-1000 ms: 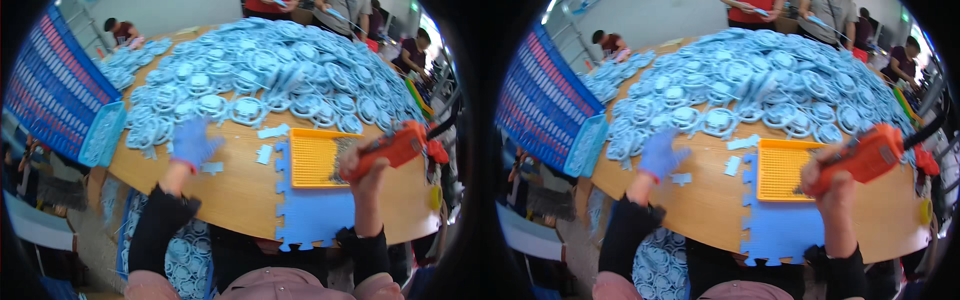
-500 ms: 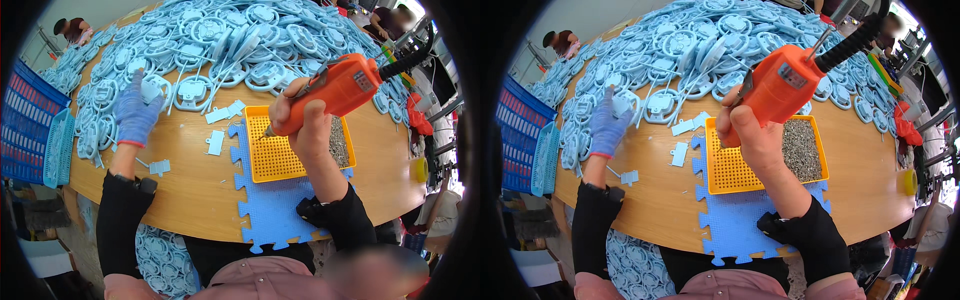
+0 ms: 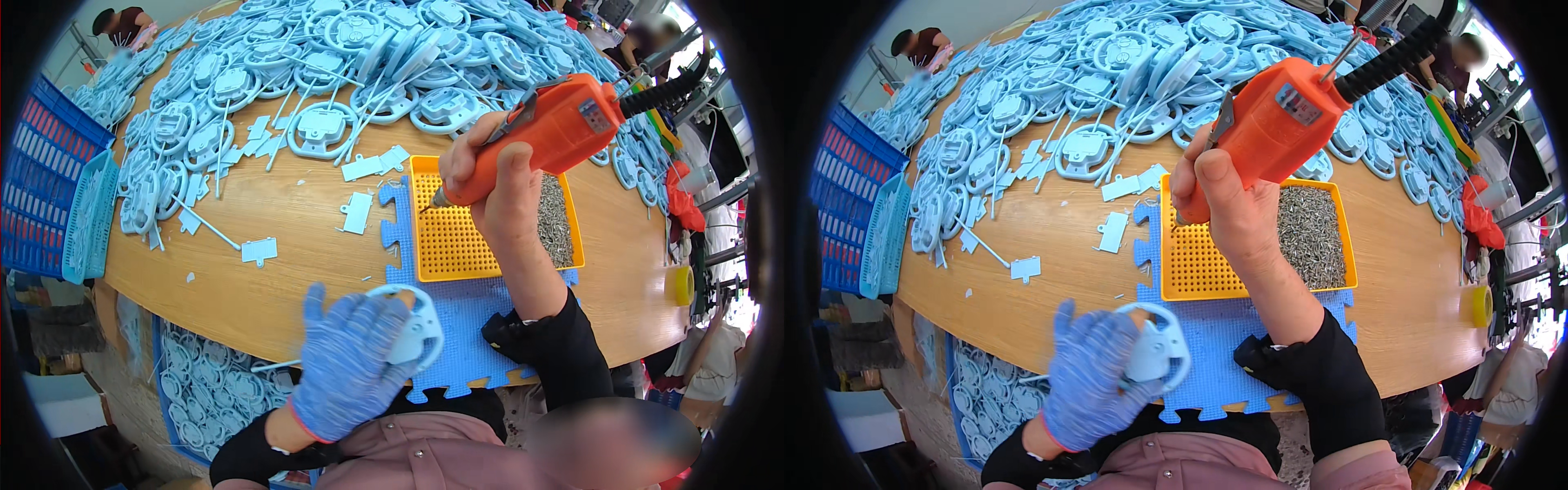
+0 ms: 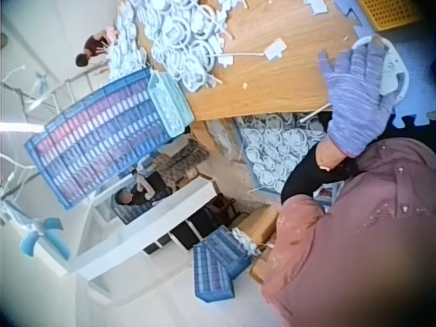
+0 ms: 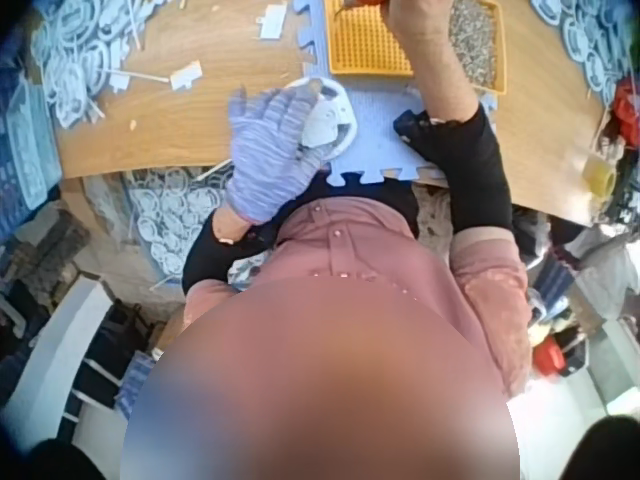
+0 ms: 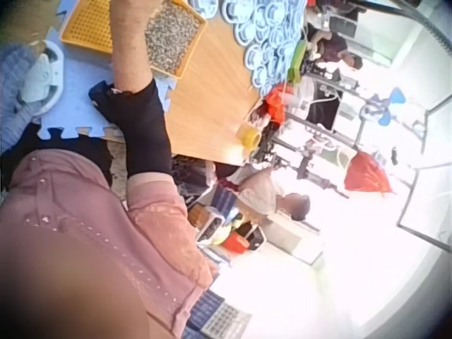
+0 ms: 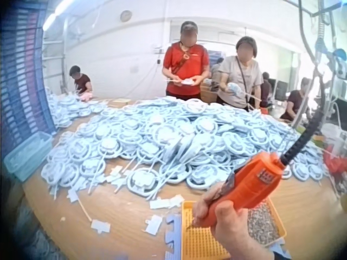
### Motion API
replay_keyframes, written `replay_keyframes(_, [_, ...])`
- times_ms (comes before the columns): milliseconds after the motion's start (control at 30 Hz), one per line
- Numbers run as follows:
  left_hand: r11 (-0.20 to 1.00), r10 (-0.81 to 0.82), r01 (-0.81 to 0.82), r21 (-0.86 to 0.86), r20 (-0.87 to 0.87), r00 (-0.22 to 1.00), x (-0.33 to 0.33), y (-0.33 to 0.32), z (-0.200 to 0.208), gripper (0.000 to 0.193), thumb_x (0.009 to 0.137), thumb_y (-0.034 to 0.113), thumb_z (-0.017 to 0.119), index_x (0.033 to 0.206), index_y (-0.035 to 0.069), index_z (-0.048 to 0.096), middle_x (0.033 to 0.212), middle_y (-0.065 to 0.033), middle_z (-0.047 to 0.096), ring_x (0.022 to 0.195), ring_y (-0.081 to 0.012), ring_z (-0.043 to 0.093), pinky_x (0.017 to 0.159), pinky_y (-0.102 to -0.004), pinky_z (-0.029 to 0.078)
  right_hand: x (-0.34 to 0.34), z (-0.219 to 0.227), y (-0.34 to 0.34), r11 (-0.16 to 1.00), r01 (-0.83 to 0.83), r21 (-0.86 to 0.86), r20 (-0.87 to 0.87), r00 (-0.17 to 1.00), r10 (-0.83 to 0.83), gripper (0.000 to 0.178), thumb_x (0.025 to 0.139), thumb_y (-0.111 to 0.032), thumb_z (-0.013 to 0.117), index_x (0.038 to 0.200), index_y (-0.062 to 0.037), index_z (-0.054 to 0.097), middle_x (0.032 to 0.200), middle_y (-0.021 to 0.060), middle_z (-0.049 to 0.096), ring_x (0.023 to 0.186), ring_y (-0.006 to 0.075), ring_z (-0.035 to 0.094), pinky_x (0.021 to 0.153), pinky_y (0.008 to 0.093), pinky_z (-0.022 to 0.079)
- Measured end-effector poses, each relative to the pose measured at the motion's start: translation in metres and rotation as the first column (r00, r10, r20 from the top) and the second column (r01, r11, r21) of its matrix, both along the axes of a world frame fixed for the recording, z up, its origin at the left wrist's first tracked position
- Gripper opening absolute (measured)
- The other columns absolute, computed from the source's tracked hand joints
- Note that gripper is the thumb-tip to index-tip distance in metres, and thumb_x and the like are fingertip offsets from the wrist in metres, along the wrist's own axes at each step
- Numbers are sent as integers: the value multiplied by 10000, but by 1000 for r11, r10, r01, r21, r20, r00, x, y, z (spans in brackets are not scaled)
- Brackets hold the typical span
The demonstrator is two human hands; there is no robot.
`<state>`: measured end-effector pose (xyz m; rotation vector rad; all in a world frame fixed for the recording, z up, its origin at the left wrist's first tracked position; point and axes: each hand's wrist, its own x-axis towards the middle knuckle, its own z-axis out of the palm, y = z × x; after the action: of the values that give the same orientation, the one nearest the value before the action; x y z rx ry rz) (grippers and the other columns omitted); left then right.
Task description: Assemble small plastic components using an electric screwdriver.
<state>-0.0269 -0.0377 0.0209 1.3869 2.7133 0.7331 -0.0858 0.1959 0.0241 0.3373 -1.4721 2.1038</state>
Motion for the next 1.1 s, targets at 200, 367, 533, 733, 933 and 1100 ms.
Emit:
replay_keyframes(200, [970,96,-110,218,73,993,15,20,-24,711,672,385,753,1261,58,525,1073,-119,605,1036,-341,540,985,-612,261,19,30,-4,979,109,174,30,993,-116,649,788,-680,590,995,-69,516,694,46,539,579,167,515,576,306,441])
replay_keyframes(367, [966,129,-143,217,75,989,16,26,-20,700,660,384,766,1239,64,538,1043,-128,606,1036,-332,539,990,-546,287,79,63,-30,997,53,51,34,998,-55,760,737,-788,489,984,-69,511,622,11,491,511,146,480,511,297,433])
replay_keyframes(533, [986,109,-118,118,80,991,21,25,-18,866,663,435,789,1304,-45,460,1113,-167,586,1090,-344,530,1012,-525,299,116,56,-50,966,105,238,170,974,-147,763,715,-772,533,943,-45,486,580,23,489,467,148,487,434,278,418])
replay_keyframes(733, [983,116,-127,134,88,989,26,24,-18,878,662,434,792,1319,-38,453,1113,-161,590,1091,-339,534,1015,-527,296,121,47,-50,971,36,235,234,968,-92,739,697,-737,601,924,-45,480,593,41,518,495,160,513,452,279,427])
replay_keyframes(933, [984,95,-106,142,84,992,22,27,-19,886,659,438,789,1328,-33,446,1115,-160,592,1095,-341,535,1029,-532,275,117,47,-49,966,-15,260,262,963,-56,714,694,-712,648,902,-51,474,597,41,525,510,158,517,466,275,421])
replay_keyframes(1100, [984,96,-108,140,94,991,15,27,-16,687,691,356,744,1283,94,515,1048,-87,612,977,-287,550,979,-508,319,104,42,-42,927,-250,278,214,957,194,658,725,-650,700,887,-54,474,593,41,522,516,160,519,479,299,410])
